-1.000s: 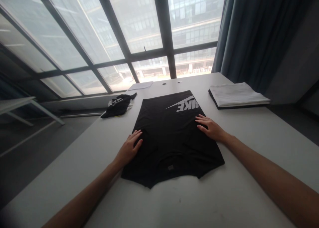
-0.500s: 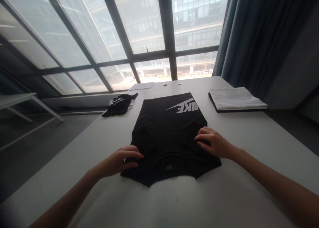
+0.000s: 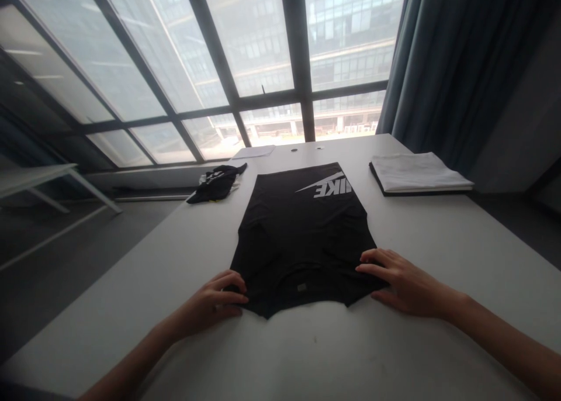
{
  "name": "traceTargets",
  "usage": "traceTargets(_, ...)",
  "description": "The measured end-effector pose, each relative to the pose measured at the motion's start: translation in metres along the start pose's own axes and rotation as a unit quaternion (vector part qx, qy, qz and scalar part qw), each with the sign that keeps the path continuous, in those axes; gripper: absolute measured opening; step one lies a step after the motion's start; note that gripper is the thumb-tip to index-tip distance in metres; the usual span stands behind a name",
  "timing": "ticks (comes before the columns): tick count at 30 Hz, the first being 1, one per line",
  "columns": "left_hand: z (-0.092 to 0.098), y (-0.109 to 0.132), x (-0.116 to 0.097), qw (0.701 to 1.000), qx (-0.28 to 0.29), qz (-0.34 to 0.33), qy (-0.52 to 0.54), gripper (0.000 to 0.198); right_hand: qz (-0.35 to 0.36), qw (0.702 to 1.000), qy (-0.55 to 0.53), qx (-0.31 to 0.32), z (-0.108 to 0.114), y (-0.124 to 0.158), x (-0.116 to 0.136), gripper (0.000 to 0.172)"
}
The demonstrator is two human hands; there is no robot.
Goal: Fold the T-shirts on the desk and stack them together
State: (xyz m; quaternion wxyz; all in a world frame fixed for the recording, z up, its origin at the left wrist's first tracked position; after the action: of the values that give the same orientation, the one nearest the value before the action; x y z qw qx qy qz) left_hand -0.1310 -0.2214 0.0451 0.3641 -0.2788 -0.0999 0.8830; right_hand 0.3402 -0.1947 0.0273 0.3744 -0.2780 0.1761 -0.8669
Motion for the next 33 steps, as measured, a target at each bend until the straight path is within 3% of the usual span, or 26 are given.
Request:
traceTargets(7, -0.007, -0.002, -0.003, 0.997, -0.03, -0.062, -0.021, 0.021, 0.051, 0.998, 0.022, -0.02, -0.006, -0.002, 0.008, 0.015)
traceTargets(11, -0.004, -0.008, -0.011, 0.996, -0.064, -0.06, -0.008, 0.019, 0.04, 0.999, 0.0, -0.028, -0.004, -0.008, 0.014, 0.016)
traceTargets(16, 0.007, -0.026, -0.009, 0.993, -0.106, 0.027, 0.048, 0.019, -0.03, 0.997, -0.039, -0.063, 0.0, -0.022, 0.009, 0.02)
traceTargets(21, 0.019, -0.059, 0.021, 0.982, -0.136, 0.118, 0.052, 0.027, -0.112, 0.987, -0.024, -0.116, 0.005, -0.062, -0.011, 0.025)
traceTargets(26, 0.015, -0.089, 0.064, 0.972, -0.089, 0.218, 0.017, 0.033, -0.182, 0.98, 0.023, -0.081, -0.007, -0.102, -0.048, 0.028)
traceTargets(29, 0.01, -0.096, 0.078, 0.975, -0.078, 0.209, -0.015, 0.032, -0.202, 0.977, 0.044, -0.054, -0.02, -0.11, -0.065, 0.024)
traceTargets(33, 0.015, -0.083, 0.085, 0.963, -0.165, 0.199, -0.069, 0.033, -0.239, 0.962, 0.094, -0.095, -0.021, -0.099, -0.076, 0.029)
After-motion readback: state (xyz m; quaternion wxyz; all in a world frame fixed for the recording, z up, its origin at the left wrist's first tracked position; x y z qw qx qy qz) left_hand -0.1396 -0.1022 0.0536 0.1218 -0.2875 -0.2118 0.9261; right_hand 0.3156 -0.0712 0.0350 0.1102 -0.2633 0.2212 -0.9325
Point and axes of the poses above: each hand's wrist, its own y-axis away from the middle knuckle, its own z-axis out of the back of the hand, x = y × z, the point moved 3 cm from there along -y, towards the middle knuckle, and after that the axes turned 14 degrees about -x, right-handed, at the moved point
